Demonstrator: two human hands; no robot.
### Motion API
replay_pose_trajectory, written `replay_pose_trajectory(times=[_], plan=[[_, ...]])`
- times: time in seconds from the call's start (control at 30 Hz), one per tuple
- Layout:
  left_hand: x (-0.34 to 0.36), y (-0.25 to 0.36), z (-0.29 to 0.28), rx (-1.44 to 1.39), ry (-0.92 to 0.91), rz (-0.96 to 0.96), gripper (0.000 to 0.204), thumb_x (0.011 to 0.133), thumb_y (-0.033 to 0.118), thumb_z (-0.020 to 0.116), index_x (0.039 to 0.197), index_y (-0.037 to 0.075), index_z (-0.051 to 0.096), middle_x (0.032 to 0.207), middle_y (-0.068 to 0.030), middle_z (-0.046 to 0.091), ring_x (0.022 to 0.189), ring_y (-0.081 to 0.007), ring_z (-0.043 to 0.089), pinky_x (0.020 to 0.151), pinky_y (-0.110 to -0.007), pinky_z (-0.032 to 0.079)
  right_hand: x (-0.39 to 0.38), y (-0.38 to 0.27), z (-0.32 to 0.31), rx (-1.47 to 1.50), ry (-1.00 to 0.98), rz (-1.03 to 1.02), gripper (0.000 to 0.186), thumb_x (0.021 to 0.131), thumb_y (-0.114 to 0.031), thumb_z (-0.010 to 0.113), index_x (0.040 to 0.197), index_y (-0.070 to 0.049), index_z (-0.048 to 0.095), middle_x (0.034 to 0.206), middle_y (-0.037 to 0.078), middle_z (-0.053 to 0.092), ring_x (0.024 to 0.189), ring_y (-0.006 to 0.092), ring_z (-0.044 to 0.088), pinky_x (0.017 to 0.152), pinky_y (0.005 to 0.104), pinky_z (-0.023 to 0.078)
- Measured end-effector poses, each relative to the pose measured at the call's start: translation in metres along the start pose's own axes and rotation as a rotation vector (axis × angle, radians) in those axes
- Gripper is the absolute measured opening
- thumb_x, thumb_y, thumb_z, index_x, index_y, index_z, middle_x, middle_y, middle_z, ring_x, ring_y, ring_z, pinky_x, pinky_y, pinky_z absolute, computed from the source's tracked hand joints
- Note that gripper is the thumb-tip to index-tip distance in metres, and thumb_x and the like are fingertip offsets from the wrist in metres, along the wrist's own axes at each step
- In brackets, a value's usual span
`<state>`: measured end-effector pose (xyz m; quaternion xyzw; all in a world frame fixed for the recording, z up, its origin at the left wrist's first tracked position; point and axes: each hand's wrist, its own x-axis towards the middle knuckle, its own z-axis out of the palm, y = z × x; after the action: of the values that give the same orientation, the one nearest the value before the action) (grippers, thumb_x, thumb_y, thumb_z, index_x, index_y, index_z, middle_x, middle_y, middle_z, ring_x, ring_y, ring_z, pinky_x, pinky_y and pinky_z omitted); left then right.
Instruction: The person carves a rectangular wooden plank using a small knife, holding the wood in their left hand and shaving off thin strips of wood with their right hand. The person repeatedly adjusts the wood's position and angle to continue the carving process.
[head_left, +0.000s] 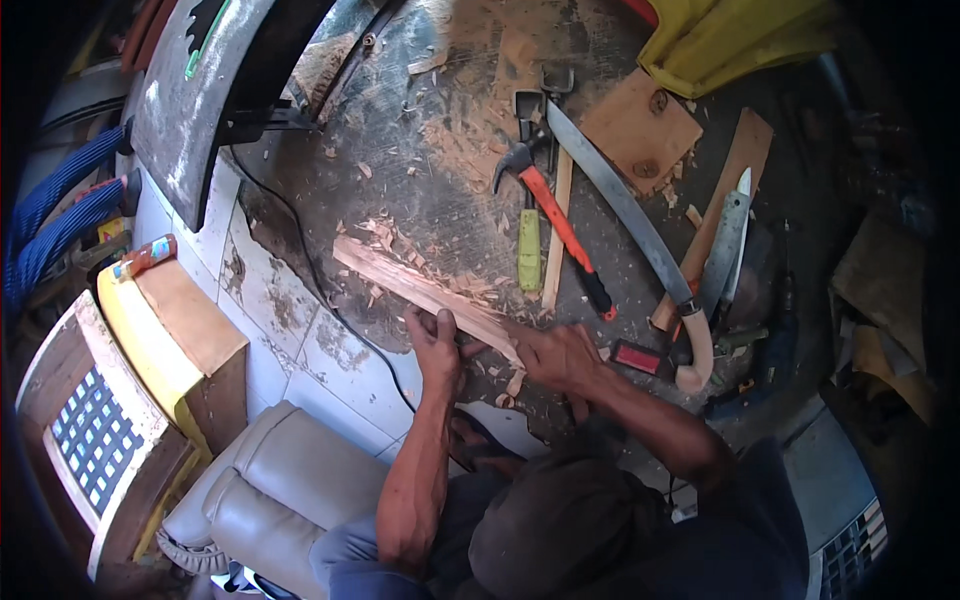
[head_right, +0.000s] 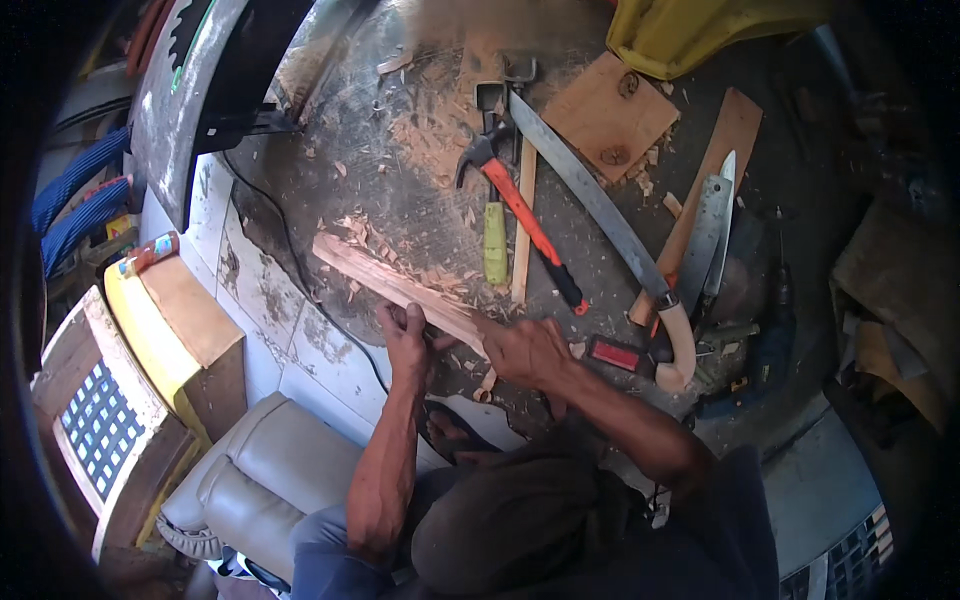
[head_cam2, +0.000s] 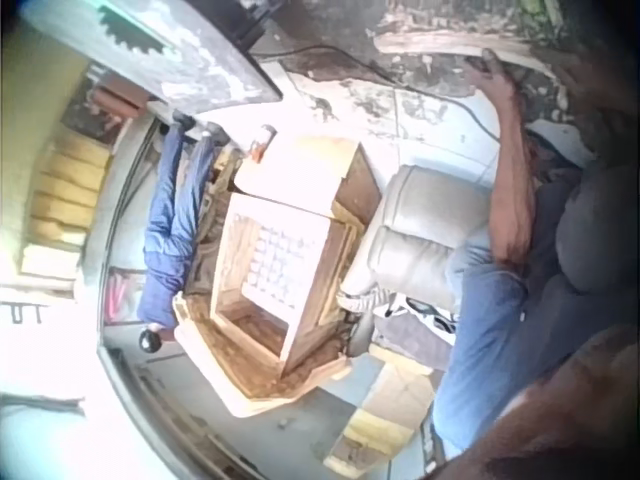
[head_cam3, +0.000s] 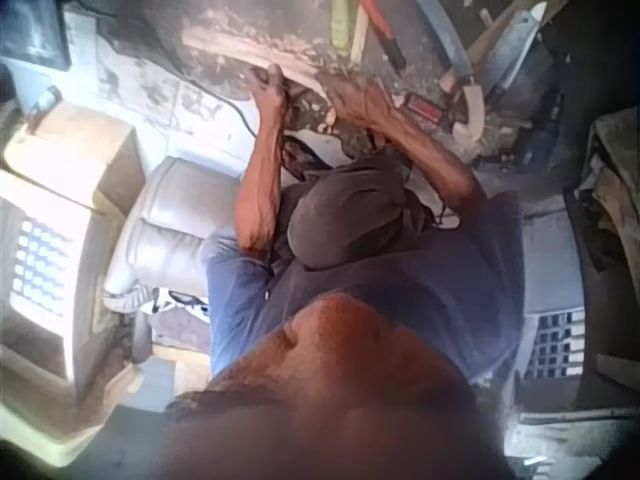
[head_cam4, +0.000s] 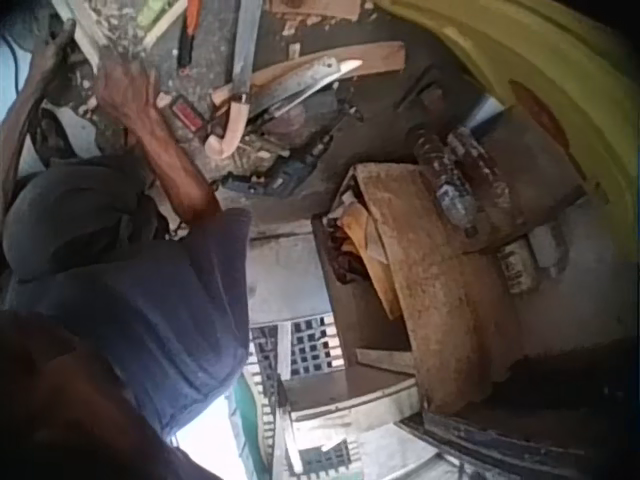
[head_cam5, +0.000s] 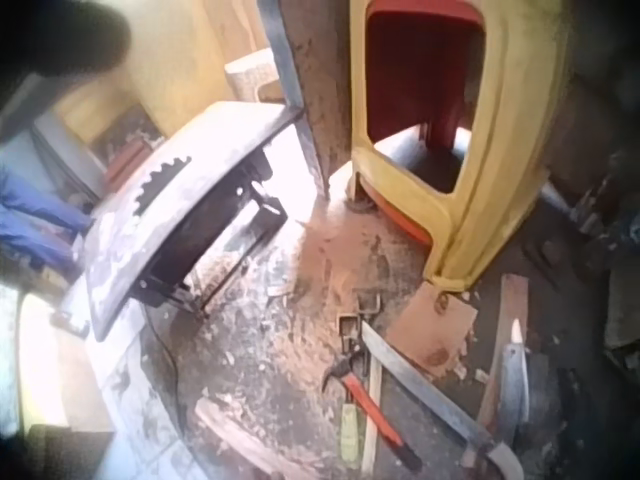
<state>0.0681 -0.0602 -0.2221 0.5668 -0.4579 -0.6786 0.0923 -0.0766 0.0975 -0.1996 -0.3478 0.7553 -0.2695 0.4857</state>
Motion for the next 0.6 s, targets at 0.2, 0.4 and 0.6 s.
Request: replay_pose_trajectory(times=[0.2, 0.4, 0.6], plan=[[-0.008, 0.000, 0.001, -0.017, 0.020, -0.012, 0.040, 0.103, 0.021, 0.059, 0.133, 0.011, 0.034, 0.119, -0.0112, 0.051, 0.107, -0.0256, 0.062, 0.068, -0.050, 0.069, -0.032, -0.003, -0.008, 0.018, -0.077, 0.078, 0.045, 0.097, -0.026, 0.050, 0.139, -0.017, 0.063, 0.069, 0.019, 0.070, 0.061, 0.0370, 0.071, 0.069, 0.0509, 0.060], [0.004, -0.007, -0.002, -0.079, -0.017, 0.019, 0.043, 0.104, 0.025, 0.060, 0.134, 0.011, 0.034, 0.119, -0.0103, 0.051, 0.105, -0.0243, 0.062, 0.065, -0.048, 0.069, -0.025, 0.006, -0.004, 0.052, -0.067, 0.052, 0.044, 0.097, -0.025, 0.052, 0.140, -0.019, 0.060, 0.070, 0.022, 0.069, 0.063, 0.0396, 0.071, 0.066, 0.0534, 0.059], [0.002, -0.006, -0.002, -0.049, -0.025, 0.003, 0.042, 0.104, 0.026, 0.061, 0.133, 0.012, 0.034, 0.119, -0.0097, 0.054, 0.105, -0.0243, 0.062, 0.064, -0.048, 0.068, -0.029, 0.010, 0.009, -0.005, 0.011, 0.019, 0.041, 0.096, -0.026, 0.055, 0.136, -0.019, 0.062, 0.068, 0.023, 0.067, 0.063, 0.0433, 0.069, 0.067, 0.0583, 0.056]])
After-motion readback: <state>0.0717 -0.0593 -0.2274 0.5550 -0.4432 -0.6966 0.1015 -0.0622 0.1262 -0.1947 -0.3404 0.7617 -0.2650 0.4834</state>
